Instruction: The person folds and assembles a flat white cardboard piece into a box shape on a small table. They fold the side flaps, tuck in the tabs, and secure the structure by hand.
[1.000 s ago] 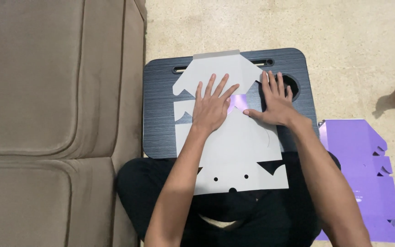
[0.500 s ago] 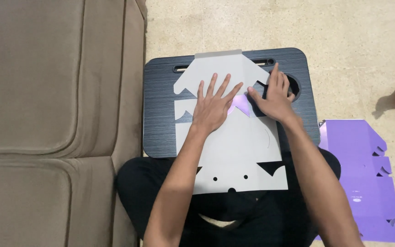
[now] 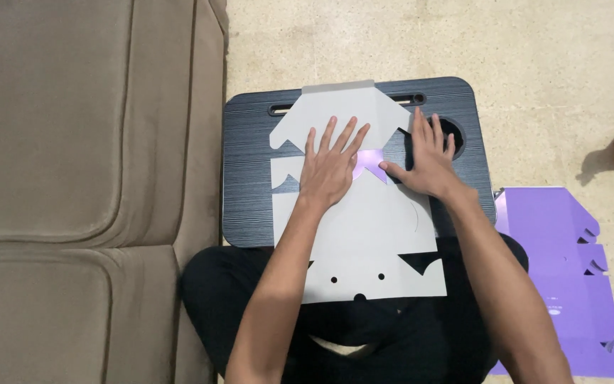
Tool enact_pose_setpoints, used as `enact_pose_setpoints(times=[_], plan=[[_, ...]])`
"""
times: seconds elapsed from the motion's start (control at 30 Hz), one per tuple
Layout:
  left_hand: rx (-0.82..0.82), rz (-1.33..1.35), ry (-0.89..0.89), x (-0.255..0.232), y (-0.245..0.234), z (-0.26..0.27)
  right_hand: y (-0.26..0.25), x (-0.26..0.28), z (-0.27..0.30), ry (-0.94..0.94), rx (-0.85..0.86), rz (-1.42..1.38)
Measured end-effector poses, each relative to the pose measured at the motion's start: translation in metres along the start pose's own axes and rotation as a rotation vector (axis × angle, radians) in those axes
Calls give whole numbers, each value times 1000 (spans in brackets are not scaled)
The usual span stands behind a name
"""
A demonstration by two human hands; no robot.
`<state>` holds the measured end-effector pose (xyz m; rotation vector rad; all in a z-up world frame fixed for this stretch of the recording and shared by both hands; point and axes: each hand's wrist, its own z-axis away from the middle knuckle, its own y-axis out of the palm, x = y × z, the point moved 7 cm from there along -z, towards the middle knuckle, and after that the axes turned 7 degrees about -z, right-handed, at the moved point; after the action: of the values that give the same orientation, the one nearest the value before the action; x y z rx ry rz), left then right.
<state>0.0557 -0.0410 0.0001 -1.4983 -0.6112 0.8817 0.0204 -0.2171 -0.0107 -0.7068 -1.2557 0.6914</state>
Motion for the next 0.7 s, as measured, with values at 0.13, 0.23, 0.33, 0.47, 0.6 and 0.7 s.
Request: enact_pose_setpoints(times=[0.13, 0.23, 0.33, 0.47, 0.6, 0.7], plan=[[6, 6, -10, 0, -1, 1, 1, -3, 2, -18, 34, 22], [16, 19, -14, 0, -1, 0, -4, 2, 6, -39, 39, 17], [13, 32, -14, -1, -1, 2, -5, 3, 10, -55, 44, -34], [14, 41, -23, 0, -3, 1, -2, -3, 8, -80, 56, -42], [14, 90, -10, 2, -4, 1, 2, -4, 17, -111, -2, -73], [4, 132, -12, 5, 0, 3, 5, 28, 54, -314, -155, 85]])
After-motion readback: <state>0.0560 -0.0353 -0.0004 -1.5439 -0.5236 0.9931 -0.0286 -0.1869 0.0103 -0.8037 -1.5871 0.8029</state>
